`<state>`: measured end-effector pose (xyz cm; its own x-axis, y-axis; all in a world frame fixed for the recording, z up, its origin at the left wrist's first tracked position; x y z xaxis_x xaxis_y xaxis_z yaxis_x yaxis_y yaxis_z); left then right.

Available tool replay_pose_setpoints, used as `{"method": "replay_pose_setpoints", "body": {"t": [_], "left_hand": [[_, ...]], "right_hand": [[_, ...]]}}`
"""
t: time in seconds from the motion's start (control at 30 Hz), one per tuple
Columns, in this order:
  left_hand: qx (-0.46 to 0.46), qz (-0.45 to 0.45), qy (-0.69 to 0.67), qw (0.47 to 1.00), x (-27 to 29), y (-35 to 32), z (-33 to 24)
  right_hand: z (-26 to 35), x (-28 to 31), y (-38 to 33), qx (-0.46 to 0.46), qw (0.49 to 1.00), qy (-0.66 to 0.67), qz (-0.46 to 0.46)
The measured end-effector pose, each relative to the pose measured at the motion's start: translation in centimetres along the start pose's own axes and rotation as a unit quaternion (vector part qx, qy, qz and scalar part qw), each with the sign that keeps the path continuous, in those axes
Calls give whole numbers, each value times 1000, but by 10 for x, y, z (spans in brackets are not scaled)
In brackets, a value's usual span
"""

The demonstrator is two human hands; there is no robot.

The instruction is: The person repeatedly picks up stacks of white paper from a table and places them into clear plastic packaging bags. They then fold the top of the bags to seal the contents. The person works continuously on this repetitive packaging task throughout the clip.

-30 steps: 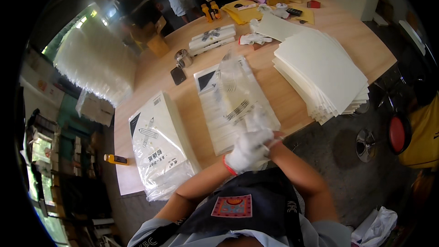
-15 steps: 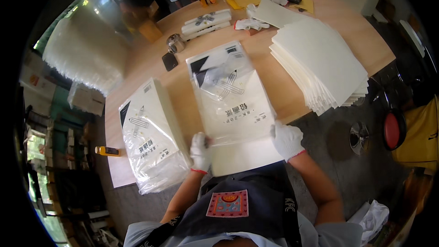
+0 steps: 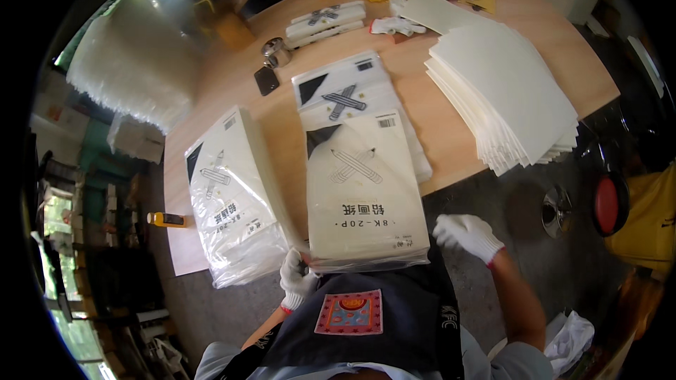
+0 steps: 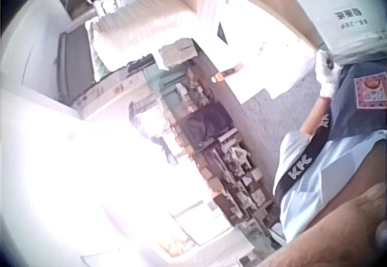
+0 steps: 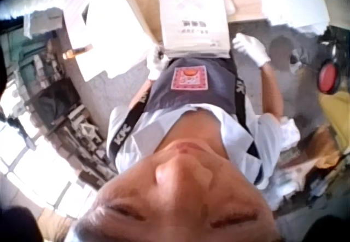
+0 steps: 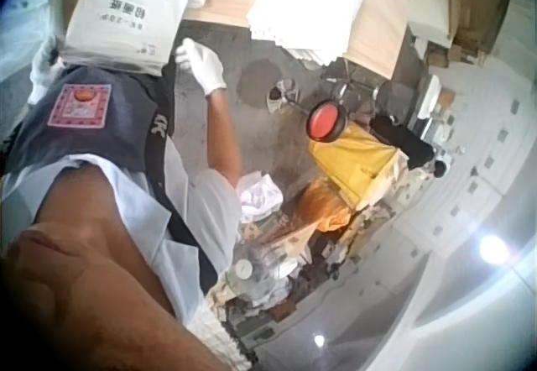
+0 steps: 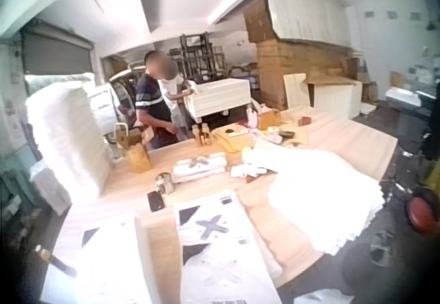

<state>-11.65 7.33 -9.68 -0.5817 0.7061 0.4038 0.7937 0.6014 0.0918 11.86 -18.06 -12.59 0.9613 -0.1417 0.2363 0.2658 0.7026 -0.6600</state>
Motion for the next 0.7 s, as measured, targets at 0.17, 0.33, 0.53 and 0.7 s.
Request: {"method": "replay_pose_setpoints", "body": {"t": [0.17,0.33,0.53,0.7], "left_hand": [[-104,-100,78,986,26,20,-62],[-163,-253,206,931,138,-20,-86],[6,-521,57,852,228,-125,11],[87,-352,-253,897,120,-68,29]], "right_hand": [[-9,-56,88,99,934,343,9],[87,-99,151,187,861,461,104],[250,-154,207,298,888,321,138],[255,-191,257,220,961,160,55]]}}
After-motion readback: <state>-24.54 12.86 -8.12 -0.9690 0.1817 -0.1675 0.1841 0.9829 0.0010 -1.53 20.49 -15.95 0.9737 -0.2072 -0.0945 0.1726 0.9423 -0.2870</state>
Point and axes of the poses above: each hand's wrist, its own y-axis towards the middle knuckle, its own x-axis out of the back of the hand, z = x × y, the point moved 10 cm from there along y, towards the middle knuckle, and after that the axes turned 8 degrees about z, right-handed, at the moved point
